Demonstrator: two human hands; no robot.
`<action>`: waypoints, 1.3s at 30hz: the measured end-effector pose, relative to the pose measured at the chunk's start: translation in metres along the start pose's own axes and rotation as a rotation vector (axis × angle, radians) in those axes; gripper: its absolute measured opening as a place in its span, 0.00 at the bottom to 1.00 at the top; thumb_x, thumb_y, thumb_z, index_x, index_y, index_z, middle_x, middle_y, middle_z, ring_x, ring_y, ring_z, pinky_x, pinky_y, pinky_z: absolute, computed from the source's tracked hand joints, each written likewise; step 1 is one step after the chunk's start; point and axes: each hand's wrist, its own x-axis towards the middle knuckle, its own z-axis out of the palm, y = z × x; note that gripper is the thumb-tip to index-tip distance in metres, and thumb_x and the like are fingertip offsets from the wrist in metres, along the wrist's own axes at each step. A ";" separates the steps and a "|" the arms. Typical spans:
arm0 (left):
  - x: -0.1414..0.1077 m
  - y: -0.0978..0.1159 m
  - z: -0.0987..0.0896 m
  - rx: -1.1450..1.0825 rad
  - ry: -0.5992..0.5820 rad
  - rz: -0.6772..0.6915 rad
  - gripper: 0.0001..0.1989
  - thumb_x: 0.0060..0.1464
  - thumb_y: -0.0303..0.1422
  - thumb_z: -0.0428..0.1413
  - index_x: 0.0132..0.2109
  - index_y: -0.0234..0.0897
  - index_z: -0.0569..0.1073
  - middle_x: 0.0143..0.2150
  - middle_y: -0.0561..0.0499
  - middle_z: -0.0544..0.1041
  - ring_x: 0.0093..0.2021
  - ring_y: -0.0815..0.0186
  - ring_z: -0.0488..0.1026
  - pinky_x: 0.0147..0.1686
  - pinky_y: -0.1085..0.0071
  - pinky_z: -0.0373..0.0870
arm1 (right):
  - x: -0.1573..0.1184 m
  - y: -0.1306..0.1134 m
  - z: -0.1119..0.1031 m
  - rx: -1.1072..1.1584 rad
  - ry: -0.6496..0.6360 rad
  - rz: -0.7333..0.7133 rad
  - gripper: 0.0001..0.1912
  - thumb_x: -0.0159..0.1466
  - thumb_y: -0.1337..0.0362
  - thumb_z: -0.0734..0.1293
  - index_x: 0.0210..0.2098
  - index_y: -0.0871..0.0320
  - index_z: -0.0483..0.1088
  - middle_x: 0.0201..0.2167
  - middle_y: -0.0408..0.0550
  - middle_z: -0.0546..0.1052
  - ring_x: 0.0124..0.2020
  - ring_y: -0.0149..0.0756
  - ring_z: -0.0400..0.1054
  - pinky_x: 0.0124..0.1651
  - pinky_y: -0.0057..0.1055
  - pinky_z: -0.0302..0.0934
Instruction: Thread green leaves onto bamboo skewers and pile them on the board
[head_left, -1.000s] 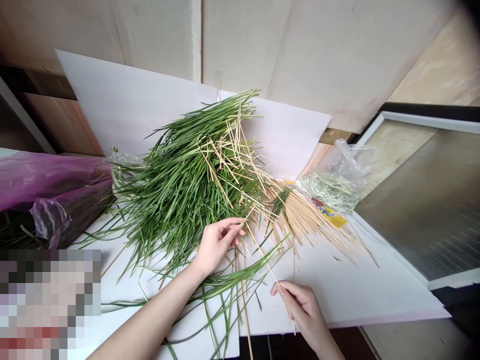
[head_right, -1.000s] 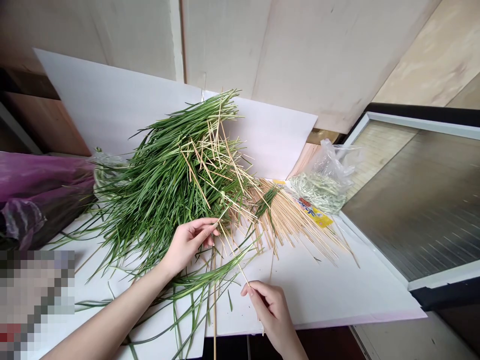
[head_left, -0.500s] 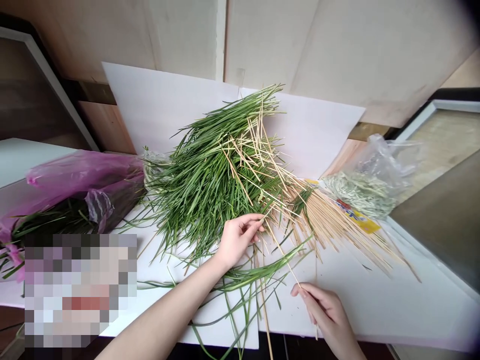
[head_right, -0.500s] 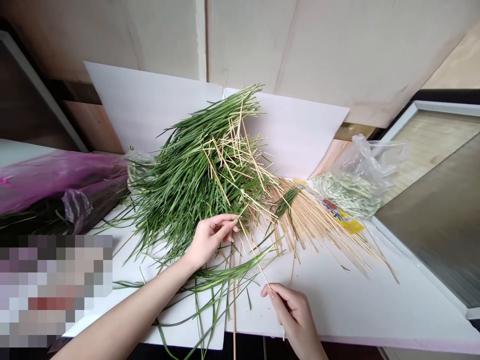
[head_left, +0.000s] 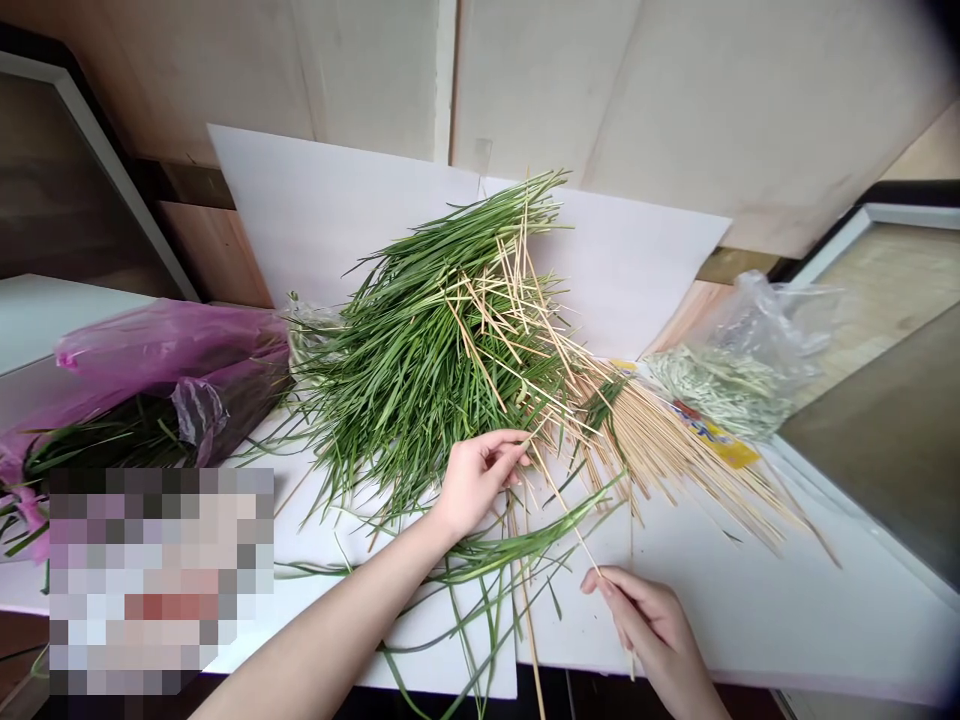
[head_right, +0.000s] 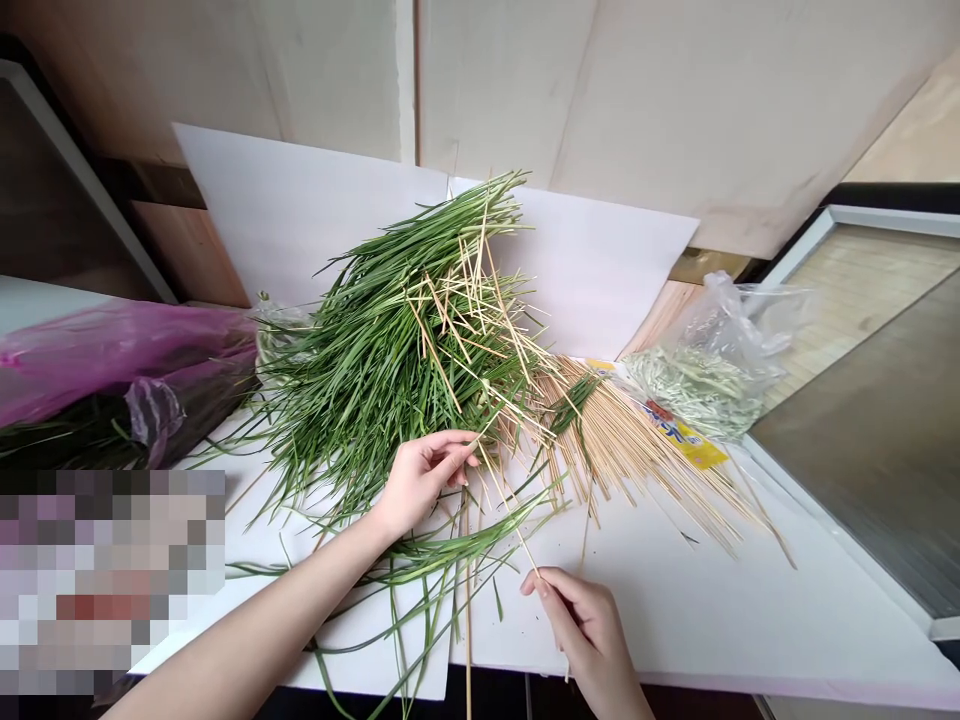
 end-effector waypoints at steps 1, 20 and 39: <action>0.000 0.000 0.000 0.000 0.001 -0.001 0.18 0.60 0.40 0.58 0.50 0.31 0.79 0.34 0.47 0.80 0.24 0.71 0.70 0.27 0.75 0.69 | 0.000 0.000 0.000 -0.001 -0.001 -0.001 0.25 0.71 0.44 0.62 0.33 0.59 0.75 0.18 0.36 0.51 0.19 0.32 0.47 0.25 0.30 0.42; 0.001 -0.003 -0.002 0.008 -0.005 0.008 0.18 0.60 0.41 0.58 0.49 0.31 0.80 0.35 0.46 0.81 0.24 0.71 0.70 0.27 0.75 0.69 | 0.001 0.002 0.000 -0.035 -0.004 0.001 0.27 0.71 0.43 0.60 0.34 0.59 0.76 0.17 0.36 0.50 0.19 0.33 0.47 0.25 0.31 0.43; 0.001 -0.001 -0.002 0.031 -0.007 0.005 0.18 0.60 0.41 0.58 0.49 0.31 0.80 0.34 0.47 0.80 0.24 0.70 0.70 0.28 0.74 0.70 | 0.001 -0.003 0.001 -0.012 0.011 -0.008 0.25 0.70 0.44 0.61 0.32 0.59 0.75 0.17 0.36 0.50 0.19 0.32 0.46 0.25 0.30 0.42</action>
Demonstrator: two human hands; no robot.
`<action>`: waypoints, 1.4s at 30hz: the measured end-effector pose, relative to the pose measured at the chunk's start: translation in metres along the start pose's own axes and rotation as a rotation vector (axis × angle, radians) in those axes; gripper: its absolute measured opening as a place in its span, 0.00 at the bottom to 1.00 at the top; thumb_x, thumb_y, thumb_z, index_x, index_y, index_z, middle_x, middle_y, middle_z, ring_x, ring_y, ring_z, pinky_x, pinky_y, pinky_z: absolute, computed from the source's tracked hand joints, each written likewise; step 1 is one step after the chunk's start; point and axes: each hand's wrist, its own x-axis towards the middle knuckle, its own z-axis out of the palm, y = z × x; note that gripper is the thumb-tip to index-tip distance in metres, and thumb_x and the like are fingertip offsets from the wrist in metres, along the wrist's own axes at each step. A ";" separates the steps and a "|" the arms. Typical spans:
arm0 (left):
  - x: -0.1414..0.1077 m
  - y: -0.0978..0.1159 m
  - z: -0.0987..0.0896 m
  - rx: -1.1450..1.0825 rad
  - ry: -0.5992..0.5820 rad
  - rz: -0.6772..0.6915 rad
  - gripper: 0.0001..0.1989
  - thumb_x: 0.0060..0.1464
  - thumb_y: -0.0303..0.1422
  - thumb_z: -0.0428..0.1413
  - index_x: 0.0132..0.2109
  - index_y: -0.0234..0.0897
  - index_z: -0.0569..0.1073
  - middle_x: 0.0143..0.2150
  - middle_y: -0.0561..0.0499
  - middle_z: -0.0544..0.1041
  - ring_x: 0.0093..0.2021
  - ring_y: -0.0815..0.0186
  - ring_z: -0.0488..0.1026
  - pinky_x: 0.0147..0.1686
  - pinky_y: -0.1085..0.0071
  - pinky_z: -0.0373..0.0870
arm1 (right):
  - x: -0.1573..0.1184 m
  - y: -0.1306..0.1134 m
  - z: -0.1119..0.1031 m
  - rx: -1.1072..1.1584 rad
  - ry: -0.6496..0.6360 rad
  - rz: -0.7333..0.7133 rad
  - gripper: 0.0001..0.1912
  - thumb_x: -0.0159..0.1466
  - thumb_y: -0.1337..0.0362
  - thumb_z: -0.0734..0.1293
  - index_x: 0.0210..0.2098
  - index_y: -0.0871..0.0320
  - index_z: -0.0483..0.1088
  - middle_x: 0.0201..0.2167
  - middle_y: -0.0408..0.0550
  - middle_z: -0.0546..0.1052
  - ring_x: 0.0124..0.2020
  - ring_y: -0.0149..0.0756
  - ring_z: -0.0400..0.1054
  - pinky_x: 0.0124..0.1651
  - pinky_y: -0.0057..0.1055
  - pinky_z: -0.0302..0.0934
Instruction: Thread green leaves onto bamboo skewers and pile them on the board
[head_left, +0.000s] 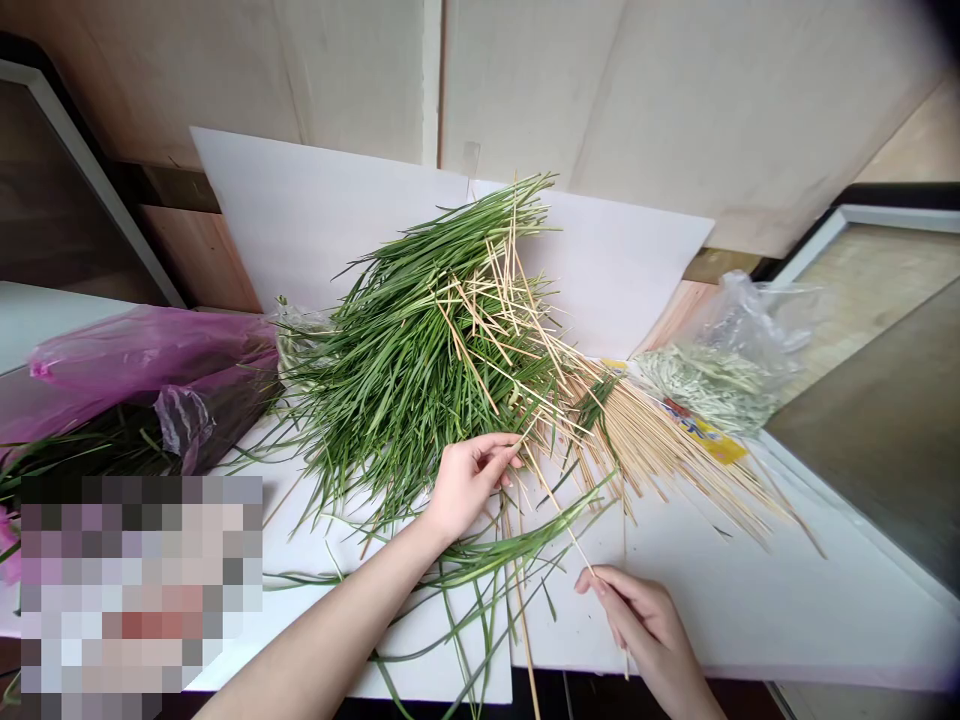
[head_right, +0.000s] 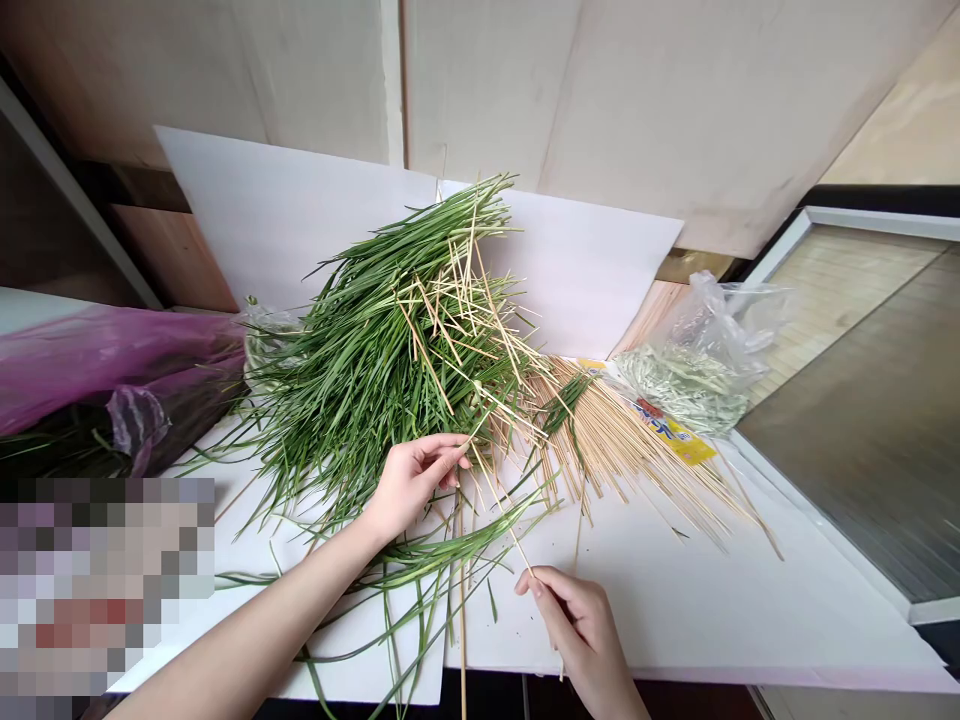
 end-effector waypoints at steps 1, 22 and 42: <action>0.000 0.000 0.000 0.002 -0.001 0.002 0.18 0.60 0.41 0.58 0.49 0.31 0.80 0.34 0.47 0.80 0.24 0.70 0.71 0.27 0.74 0.70 | 0.000 0.000 0.000 -0.001 0.000 -0.001 0.25 0.70 0.44 0.61 0.32 0.59 0.76 0.17 0.36 0.50 0.18 0.32 0.46 0.25 0.30 0.42; -0.002 0.000 0.003 0.056 -0.079 -0.009 0.18 0.60 0.42 0.57 0.47 0.33 0.81 0.32 0.47 0.81 0.24 0.68 0.72 0.28 0.73 0.71 | 0.001 0.004 0.001 -0.030 0.018 -0.013 0.26 0.70 0.43 0.60 0.32 0.58 0.75 0.17 0.36 0.49 0.18 0.32 0.46 0.22 0.29 0.43; -0.007 0.005 0.005 0.346 -0.482 0.009 0.16 0.62 0.41 0.56 0.47 0.35 0.81 0.33 0.49 0.78 0.25 0.70 0.65 0.25 0.75 0.58 | 0.007 -0.002 0.004 0.042 -0.004 -0.039 0.22 0.73 0.49 0.60 0.34 0.58 0.73 0.19 0.35 0.50 0.19 0.30 0.45 0.23 0.29 0.40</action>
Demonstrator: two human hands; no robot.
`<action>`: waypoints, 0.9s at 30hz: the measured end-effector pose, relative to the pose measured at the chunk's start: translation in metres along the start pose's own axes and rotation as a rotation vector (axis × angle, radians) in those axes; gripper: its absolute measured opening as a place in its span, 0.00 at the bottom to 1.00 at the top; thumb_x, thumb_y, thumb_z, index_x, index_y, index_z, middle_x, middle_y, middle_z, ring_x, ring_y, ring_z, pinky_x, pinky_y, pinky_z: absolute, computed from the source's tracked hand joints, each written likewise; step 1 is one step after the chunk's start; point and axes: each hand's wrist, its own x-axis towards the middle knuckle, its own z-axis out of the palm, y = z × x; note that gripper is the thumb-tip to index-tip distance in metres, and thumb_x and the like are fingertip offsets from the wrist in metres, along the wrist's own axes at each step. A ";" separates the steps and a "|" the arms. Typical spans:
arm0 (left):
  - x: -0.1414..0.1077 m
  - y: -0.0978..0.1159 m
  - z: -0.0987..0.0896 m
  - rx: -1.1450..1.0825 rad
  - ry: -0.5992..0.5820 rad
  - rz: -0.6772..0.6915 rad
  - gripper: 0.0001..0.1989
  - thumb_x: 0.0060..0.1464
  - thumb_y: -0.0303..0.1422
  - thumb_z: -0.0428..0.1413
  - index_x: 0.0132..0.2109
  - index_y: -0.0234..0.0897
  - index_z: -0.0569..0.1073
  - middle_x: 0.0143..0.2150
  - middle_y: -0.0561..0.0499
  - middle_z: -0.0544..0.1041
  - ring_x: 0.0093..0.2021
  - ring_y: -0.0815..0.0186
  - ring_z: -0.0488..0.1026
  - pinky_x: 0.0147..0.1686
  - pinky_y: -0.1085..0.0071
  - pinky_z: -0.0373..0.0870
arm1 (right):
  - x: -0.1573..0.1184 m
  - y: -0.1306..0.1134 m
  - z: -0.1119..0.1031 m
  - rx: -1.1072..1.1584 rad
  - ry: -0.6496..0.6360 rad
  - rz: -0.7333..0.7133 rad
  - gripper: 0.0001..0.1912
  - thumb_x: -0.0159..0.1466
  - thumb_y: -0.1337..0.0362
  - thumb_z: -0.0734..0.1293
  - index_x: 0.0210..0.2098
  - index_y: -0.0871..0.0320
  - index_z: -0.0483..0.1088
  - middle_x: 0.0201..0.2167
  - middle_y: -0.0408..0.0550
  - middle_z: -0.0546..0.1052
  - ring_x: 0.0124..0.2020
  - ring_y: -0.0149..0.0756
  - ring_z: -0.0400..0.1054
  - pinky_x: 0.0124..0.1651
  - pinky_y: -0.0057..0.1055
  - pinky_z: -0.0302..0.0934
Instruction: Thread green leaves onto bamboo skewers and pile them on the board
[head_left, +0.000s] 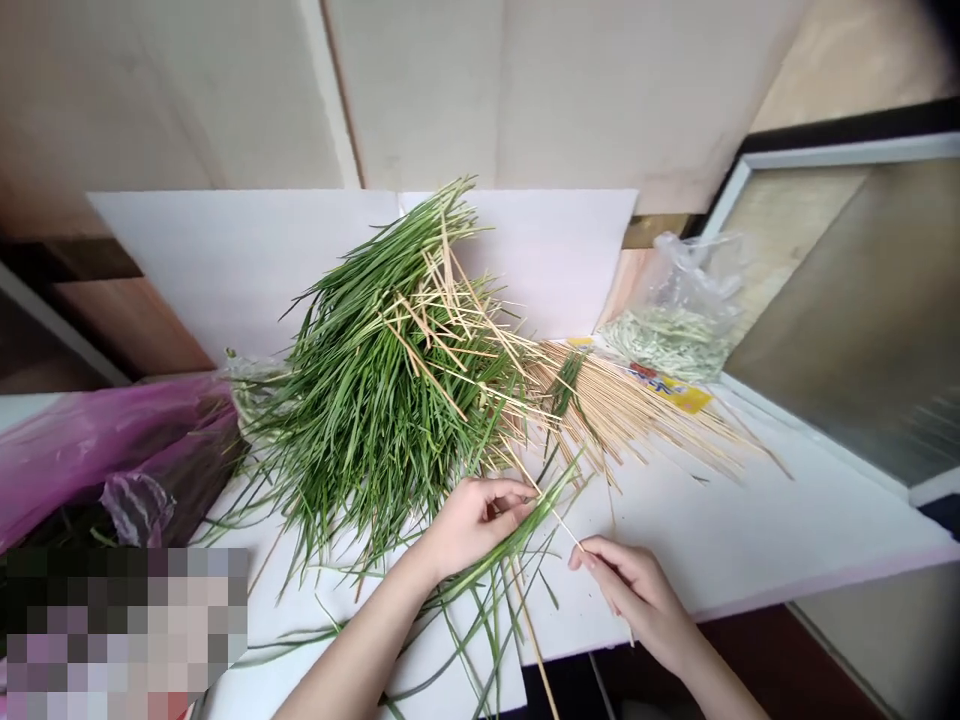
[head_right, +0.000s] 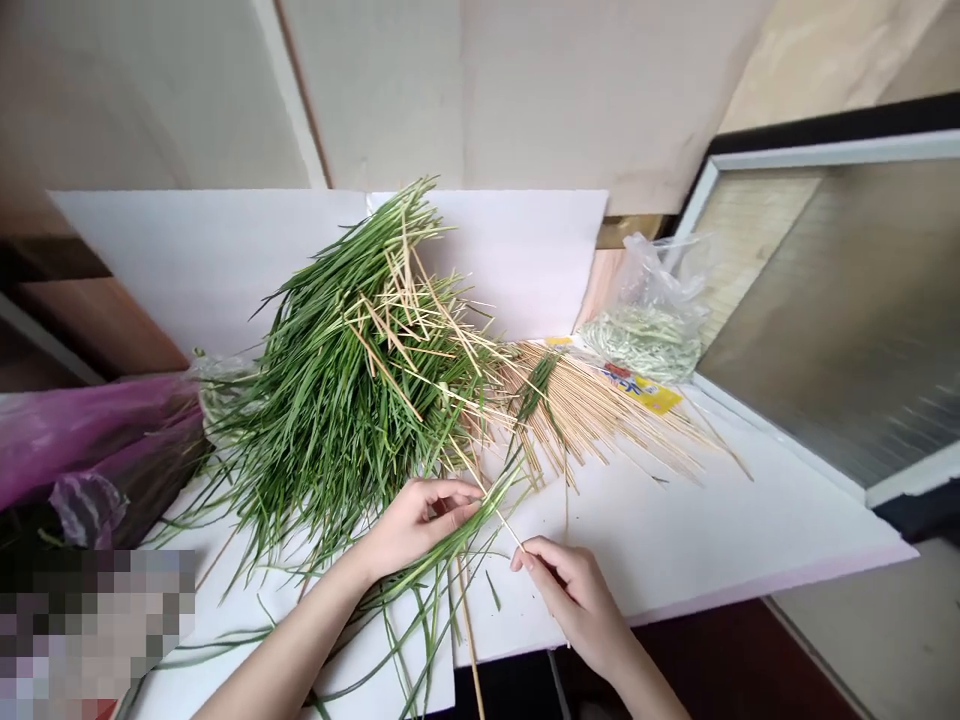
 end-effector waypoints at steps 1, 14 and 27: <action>0.000 0.001 0.000 0.008 -0.003 -0.011 0.17 0.62 0.42 0.56 0.47 0.34 0.81 0.32 0.50 0.77 0.26 0.70 0.64 0.25 0.74 0.58 | 0.001 -0.001 0.000 -0.001 -0.003 -0.009 0.21 0.73 0.49 0.59 0.34 0.58 0.73 0.19 0.35 0.51 0.19 0.30 0.46 0.23 0.29 0.40; 0.001 0.026 -0.002 0.514 0.130 0.174 0.19 0.61 0.43 0.59 0.54 0.37 0.73 0.50 0.44 0.77 0.48 0.57 0.74 0.49 0.62 0.69 | 0.011 -0.005 0.000 0.107 -0.043 -0.075 0.21 0.73 0.50 0.60 0.36 0.60 0.74 0.21 0.38 0.59 0.21 0.31 0.49 0.25 0.29 0.43; 0.036 0.072 0.003 -0.125 0.248 -0.005 0.22 0.60 0.45 0.59 0.53 0.34 0.74 0.35 0.49 0.76 0.30 0.67 0.69 0.35 0.69 0.68 | 0.015 0.005 -0.005 0.396 0.112 -0.071 0.25 0.70 0.43 0.63 0.33 0.59 0.72 0.16 0.34 0.56 0.18 0.30 0.46 0.22 0.27 0.42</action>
